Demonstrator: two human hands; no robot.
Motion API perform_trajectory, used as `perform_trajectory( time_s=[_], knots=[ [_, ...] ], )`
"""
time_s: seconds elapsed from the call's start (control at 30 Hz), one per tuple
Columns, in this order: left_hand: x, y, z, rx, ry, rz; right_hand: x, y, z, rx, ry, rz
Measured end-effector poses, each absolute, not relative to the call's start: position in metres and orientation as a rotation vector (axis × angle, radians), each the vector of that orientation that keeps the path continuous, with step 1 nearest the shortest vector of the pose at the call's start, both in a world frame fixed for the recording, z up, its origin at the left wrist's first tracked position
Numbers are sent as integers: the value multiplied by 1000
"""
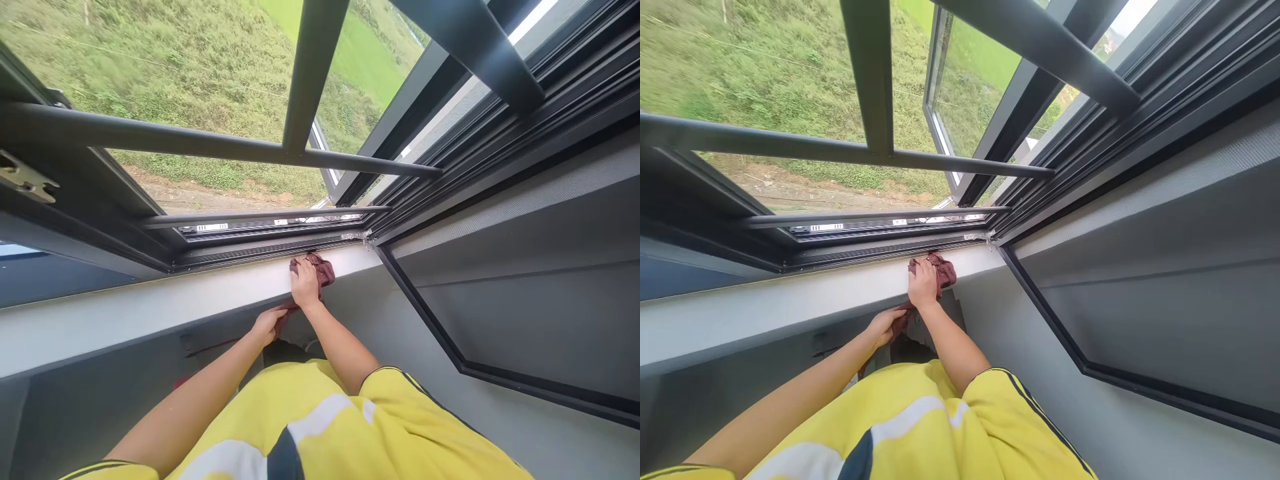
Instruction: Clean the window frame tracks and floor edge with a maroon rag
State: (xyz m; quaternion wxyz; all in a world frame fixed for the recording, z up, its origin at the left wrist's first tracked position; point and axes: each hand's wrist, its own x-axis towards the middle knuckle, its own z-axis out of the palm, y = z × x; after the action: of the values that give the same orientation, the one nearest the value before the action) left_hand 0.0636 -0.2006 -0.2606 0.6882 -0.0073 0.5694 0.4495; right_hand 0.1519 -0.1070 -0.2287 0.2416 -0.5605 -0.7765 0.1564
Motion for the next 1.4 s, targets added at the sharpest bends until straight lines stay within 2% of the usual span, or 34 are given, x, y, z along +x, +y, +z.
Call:
perform_trajectory(
  time_s=[0.13,0.27,0.5,0.67,1.13,1.27,1.4],
  knots=[
    [54,-212,-250,-76,1302,1136,173,-107,-217,-1504,-2062,479],
    [52,-227,-233,-26,1265,1141,180,-112,-217,-1847,-1982,418],
    [48,-242,-219,95,1283,1030,128,-87,-214,-2134,-1758,514],
    [49,-247,-213,93,1284,1041,105,-87,-214,-2053,-1723,477],
    [51,-253,-211,64,1377,1018,114,-103,-226,-1605,-1984,409],
    [45,-254,-202,8,1360,1098,134,-105,-208,-1496,-1993,705],
    [43,-259,-185,-15,1187,1209,181,-113,-184,-1458,-1800,1425]
  ],
)
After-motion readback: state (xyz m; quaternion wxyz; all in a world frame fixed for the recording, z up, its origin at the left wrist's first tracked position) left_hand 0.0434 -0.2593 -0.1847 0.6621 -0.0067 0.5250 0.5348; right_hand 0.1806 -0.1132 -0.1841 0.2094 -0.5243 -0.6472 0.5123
